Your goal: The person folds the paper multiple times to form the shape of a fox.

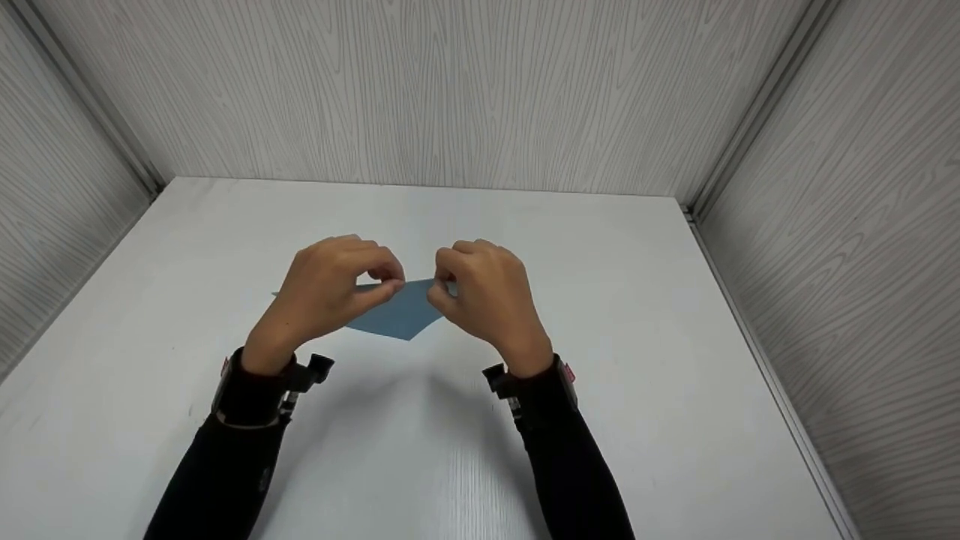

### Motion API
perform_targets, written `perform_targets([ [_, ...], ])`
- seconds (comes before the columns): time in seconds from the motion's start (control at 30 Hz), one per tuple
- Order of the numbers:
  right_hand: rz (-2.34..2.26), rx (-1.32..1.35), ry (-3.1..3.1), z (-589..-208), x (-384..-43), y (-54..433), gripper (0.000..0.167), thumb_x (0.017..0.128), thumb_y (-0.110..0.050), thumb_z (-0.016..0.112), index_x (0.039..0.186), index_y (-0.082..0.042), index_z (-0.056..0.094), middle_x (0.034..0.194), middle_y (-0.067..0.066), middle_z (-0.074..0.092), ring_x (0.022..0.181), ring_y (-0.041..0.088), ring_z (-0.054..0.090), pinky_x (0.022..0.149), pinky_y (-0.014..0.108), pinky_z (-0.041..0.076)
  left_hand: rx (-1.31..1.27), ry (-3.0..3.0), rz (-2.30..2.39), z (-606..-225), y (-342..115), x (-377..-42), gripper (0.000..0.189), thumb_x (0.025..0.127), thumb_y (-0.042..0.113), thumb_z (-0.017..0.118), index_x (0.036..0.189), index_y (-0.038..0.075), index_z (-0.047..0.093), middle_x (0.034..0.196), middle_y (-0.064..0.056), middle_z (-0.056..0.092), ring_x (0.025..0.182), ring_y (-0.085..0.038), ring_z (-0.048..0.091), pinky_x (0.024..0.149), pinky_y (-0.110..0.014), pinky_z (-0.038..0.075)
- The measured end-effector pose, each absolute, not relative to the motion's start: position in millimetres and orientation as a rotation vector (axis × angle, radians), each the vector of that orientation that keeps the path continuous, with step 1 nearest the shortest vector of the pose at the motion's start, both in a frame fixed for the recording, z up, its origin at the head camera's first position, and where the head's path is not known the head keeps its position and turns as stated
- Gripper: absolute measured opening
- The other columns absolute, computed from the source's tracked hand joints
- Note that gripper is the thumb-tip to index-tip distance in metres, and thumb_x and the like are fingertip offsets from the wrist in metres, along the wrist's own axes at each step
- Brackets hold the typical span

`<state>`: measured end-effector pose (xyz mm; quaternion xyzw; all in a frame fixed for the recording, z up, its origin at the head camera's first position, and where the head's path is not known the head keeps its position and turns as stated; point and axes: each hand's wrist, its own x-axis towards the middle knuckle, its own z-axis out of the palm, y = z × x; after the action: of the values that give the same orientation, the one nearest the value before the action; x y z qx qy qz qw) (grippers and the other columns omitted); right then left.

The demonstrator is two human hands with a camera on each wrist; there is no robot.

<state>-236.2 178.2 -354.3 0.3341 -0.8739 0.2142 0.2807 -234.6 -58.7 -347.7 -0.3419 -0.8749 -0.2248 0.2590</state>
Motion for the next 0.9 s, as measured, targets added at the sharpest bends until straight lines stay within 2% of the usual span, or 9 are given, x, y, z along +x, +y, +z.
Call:
perform_targets([
  [0.9, 0.604, 0.749, -2.459, -351, -245, 211, 0.014, 0.082, 0.001, 0.069, 0.079, -0.012, 0.073, 0.075, 0.001, 0.068, 0.064, 0.015, 0.053, 0.058, 0.032, 0.04, -0.881, -2.424, -0.633, -345, -68, -235, 0.009, 0.095, 0.014, 0.079, 0.088, 0.019, 0.079, 0.079, 0.004, 0.073, 0.074, -0.015, 0.062, 0.067, -0.031, 0.048],
])
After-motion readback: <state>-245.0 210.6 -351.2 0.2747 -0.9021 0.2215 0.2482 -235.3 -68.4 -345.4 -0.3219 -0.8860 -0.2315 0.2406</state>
